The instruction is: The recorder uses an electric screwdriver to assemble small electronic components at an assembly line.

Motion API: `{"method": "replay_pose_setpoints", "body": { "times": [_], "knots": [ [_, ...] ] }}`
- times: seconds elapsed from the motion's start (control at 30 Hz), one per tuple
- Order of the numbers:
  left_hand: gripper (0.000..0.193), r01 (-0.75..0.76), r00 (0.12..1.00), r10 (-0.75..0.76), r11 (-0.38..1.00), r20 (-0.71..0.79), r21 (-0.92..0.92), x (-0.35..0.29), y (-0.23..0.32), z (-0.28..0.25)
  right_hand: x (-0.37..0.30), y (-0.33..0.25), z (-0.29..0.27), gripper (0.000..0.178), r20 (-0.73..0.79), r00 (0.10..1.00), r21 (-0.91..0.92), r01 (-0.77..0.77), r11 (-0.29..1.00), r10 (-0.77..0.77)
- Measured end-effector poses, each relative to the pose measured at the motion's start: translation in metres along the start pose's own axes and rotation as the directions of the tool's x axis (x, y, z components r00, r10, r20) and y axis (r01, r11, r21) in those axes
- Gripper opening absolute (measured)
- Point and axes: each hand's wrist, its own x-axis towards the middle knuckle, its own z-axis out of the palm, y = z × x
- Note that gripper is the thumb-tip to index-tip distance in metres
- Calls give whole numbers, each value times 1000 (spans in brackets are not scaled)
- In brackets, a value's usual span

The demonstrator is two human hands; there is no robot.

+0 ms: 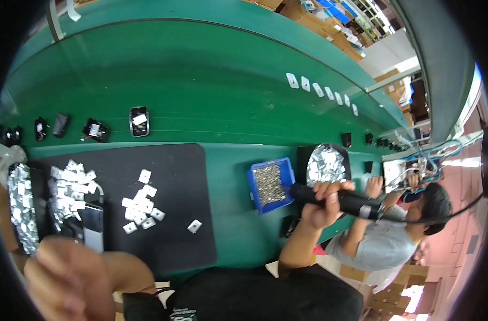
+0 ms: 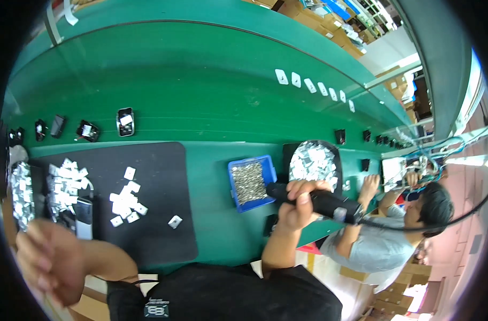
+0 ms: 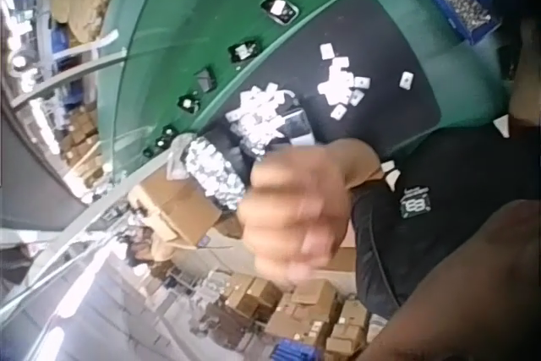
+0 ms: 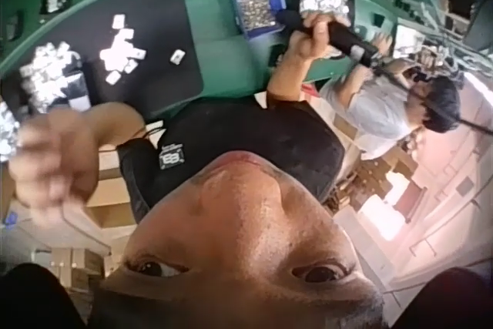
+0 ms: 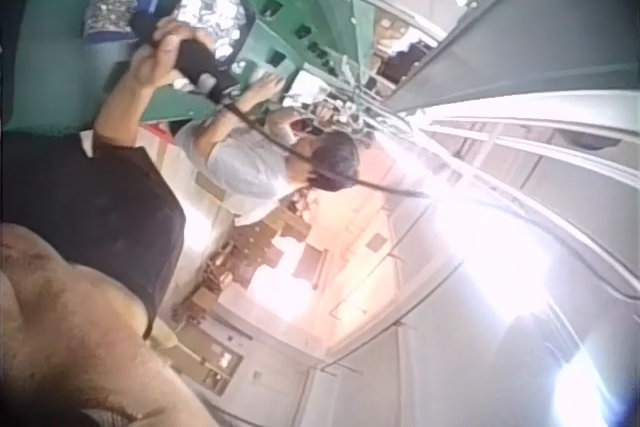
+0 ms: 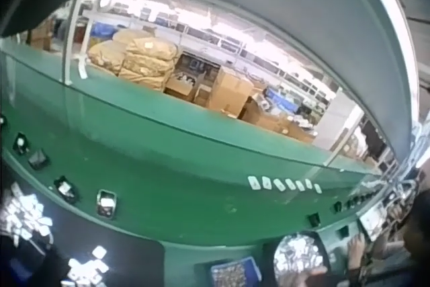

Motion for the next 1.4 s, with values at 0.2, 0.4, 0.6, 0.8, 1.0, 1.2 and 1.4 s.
{"method": "replay_pose_setpoints", "body": {
  "times": [0.2, 0.4, 0.6, 0.8, 1.0, 1.2, 1.4],
  "knots": [
    [20, 215, 908, -298, 934, 293, 286, -4, -53, 67, 32, -34, 10, 37, -40, 998, 169, 52, 984, -46],
    [23, 261, 648, -434, 899, 626, 353, -44, -75, 124, 37, -63, 24, 35, 5, 987, 346, 146, 927, -158],
    [60, 510, 521, -548, 815, 655, 276, -82, -74, 157, 21, -68, 41, 36, 44, 985, 487, 125, 864, -167],
    [34, 484, 598, -434, 866, 674, 128, -92, -78, 154, 21, -59, 51, 37, 139, 983, 575, 21, 818, -123],
    [27, 605, 528, -520, 785, 671, 132, -97, -88, 160, 32, -56, 39, 37, 150, 981, 569, 15, 822, -122],
    [22, 478, 528, -470, 853, 707, 211, -117, -101, 172, 37, -70, 22, 38, 95, 964, 505, 170, 846, -250],
    [18, 206, 330, -266, 957, 906, 206, -124, -113, 205, 30, -99, 1, 38, 142, 904, 392, 323, 862, -403]
  ]
}}
